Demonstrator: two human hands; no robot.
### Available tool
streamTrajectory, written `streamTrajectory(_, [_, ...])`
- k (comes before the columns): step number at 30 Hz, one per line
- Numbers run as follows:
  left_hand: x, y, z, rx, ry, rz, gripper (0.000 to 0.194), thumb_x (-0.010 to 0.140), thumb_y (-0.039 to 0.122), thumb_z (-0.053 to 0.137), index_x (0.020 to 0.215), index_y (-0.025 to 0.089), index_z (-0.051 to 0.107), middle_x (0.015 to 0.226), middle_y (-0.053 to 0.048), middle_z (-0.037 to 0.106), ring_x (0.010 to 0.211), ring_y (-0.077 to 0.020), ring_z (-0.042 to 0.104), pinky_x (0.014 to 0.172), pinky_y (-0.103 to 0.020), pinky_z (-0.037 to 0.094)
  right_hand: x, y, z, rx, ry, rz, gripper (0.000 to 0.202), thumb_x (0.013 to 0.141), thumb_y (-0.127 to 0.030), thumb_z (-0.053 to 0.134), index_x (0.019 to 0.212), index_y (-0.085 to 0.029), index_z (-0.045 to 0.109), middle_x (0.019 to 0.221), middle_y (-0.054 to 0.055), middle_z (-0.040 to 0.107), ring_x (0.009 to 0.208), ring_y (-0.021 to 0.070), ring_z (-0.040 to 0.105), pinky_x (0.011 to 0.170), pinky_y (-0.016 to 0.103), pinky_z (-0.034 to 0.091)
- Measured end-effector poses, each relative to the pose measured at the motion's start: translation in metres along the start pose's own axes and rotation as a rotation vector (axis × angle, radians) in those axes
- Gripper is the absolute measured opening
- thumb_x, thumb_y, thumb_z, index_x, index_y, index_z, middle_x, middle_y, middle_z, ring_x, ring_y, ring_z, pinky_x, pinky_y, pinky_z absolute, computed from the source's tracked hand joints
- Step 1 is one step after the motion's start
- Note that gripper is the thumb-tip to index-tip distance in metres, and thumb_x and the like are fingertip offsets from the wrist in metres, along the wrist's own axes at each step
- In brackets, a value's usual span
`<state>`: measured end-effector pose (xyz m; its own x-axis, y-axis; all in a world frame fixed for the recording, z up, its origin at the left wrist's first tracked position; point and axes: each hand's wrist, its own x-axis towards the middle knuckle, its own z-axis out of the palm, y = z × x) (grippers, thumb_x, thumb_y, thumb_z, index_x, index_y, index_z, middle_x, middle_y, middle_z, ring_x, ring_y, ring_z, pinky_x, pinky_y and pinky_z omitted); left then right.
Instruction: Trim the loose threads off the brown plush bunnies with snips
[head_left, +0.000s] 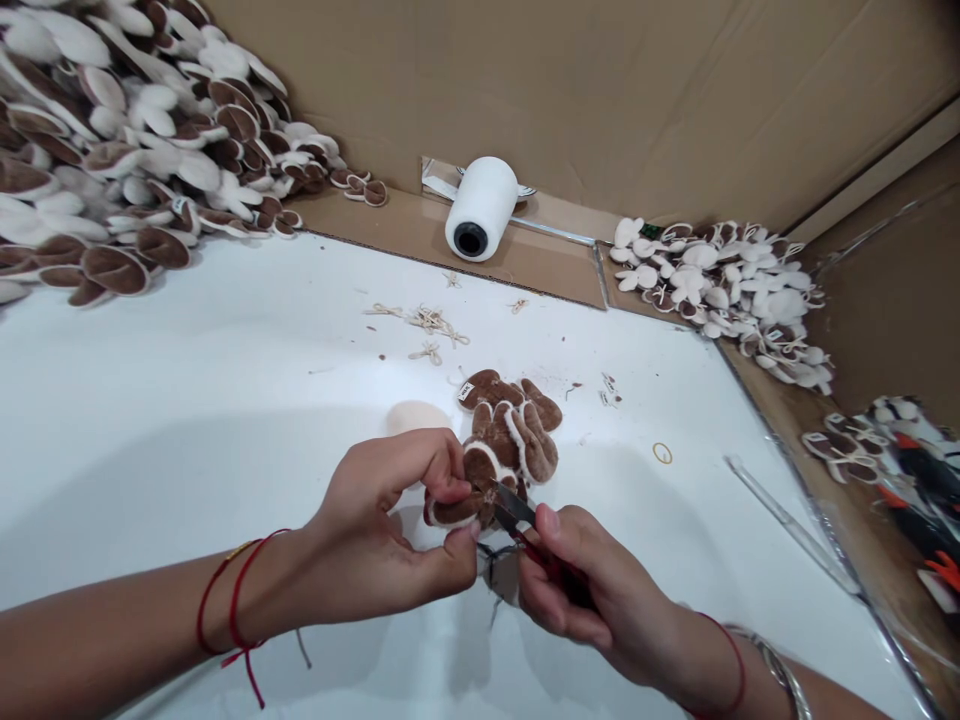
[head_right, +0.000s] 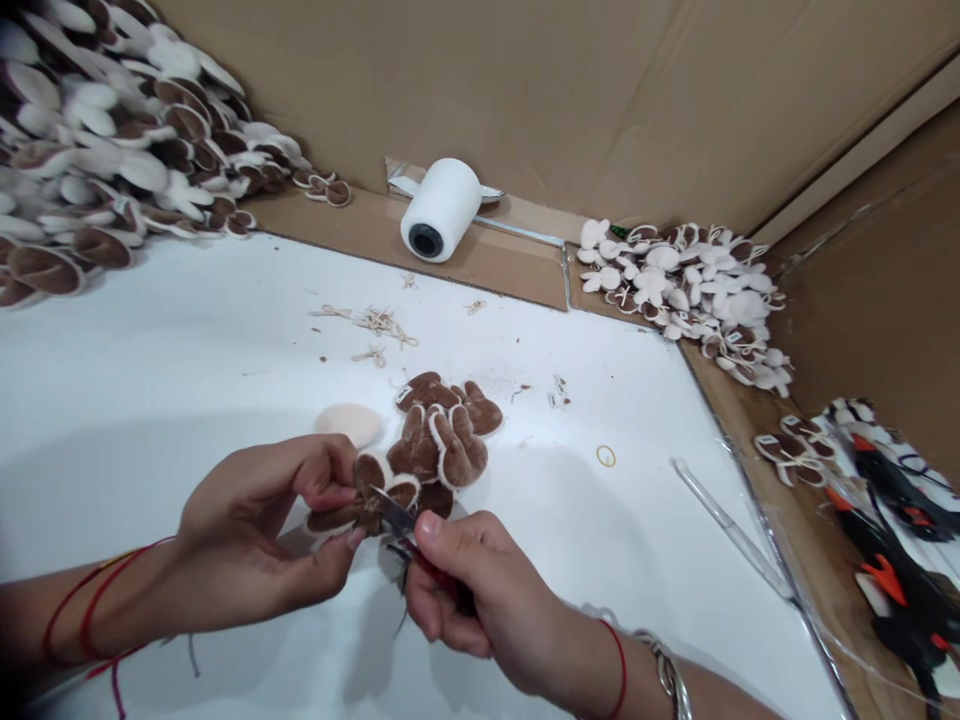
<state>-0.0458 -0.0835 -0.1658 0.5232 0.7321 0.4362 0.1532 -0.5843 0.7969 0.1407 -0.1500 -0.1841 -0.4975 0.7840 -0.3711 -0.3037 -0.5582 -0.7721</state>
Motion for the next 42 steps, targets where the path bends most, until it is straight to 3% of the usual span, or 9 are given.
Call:
streamTrajectory(7, [-0.001, 0.0, 0.0, 0.014, 0.0, 0.0, 0.026, 0.068, 0.008, 0.058, 0.067, 0.022, 0.035, 0.063, 0.006, 0.051, 0.05, -0.0074, 0.049, 0.045, -0.017, 0.038, 0.0, 0.009, -0.003, 0.092, -0.016, 0.007, 0.057, 0.093, -0.052, 0.05, 0.052, -0.014, 0.057, 0.028, -0.008, 0.034, 0.023, 0.0026, 0.02, 0.03, 0.019, 0.014])
streamTrajectory(12, [-0.002, -0.001, -0.001, 0.008, -0.014, -0.011, 0.027, 0.07, 0.01, 0.059, 0.068, 0.022, 0.035, 0.064, 0.005, 0.052, 0.051, -0.0081, 0.051, 0.046, -0.018, 0.04, 0.0, 0.012, -0.003, 0.145, -0.032, 0.046, 0.06, 0.093, -0.056, 0.047, 0.052, -0.014, 0.059, 0.028, -0.006, 0.04, 0.021, 0.0042, 0.026, 0.027, 0.019, 0.014])
streamTrajectory(22, [-0.002, 0.0, -0.002, 0.051, -0.018, -0.009, 0.026, 0.07, 0.01, 0.057, 0.067, 0.022, 0.035, 0.062, 0.006, 0.051, 0.051, -0.0079, 0.05, 0.046, -0.018, 0.039, -0.001, 0.001, 0.001, 0.209, -0.031, 0.071, 0.056, 0.092, -0.051, 0.053, 0.051, -0.013, 0.057, 0.025, -0.009, 0.032, 0.023, 0.002, 0.017, 0.032, 0.019, 0.014])
streamTrajectory(26, [-0.001, 0.0, -0.002, 0.097, -0.008, 0.013, 0.027, 0.067, 0.01, 0.058, 0.067, 0.023, 0.034, 0.061, 0.005, 0.051, 0.05, -0.0086, 0.048, 0.046, -0.019, 0.039, -0.003, 0.002, 0.003, 0.249, -0.015, 0.074, 0.051, 0.085, -0.048, 0.065, 0.049, -0.015, 0.051, 0.026, -0.011, 0.031, 0.024, 0.0009, 0.016, 0.031, 0.019, 0.011])
streamTrajectory(38, [-0.003, -0.002, -0.002, 0.057, -0.009, -0.02, 0.027, 0.068, 0.011, 0.058, 0.068, 0.023, 0.034, 0.063, 0.006, 0.048, 0.052, -0.0091, 0.049, 0.048, -0.021, 0.039, -0.003, -0.011, -0.001, 0.343, -0.194, 0.155, 0.046, 0.082, -0.044, 0.071, 0.056, -0.017, 0.045, 0.03, -0.014, 0.03, 0.025, 0.0005, 0.014, 0.031, 0.016, 0.011])
streamTrajectory(42, [-0.001, -0.003, -0.002, 0.031, -0.013, -0.011, 0.027, 0.068, 0.01, 0.059, 0.069, 0.022, 0.036, 0.063, 0.005, 0.051, 0.053, -0.0094, 0.051, 0.049, -0.02, 0.04, -0.002, -0.008, -0.002, 0.332, -0.236, 0.122, 0.044, 0.089, -0.04, 0.064, 0.055, -0.017, 0.046, 0.03, -0.013, 0.032, 0.024, 0.001, 0.017, 0.029, 0.016, 0.013])
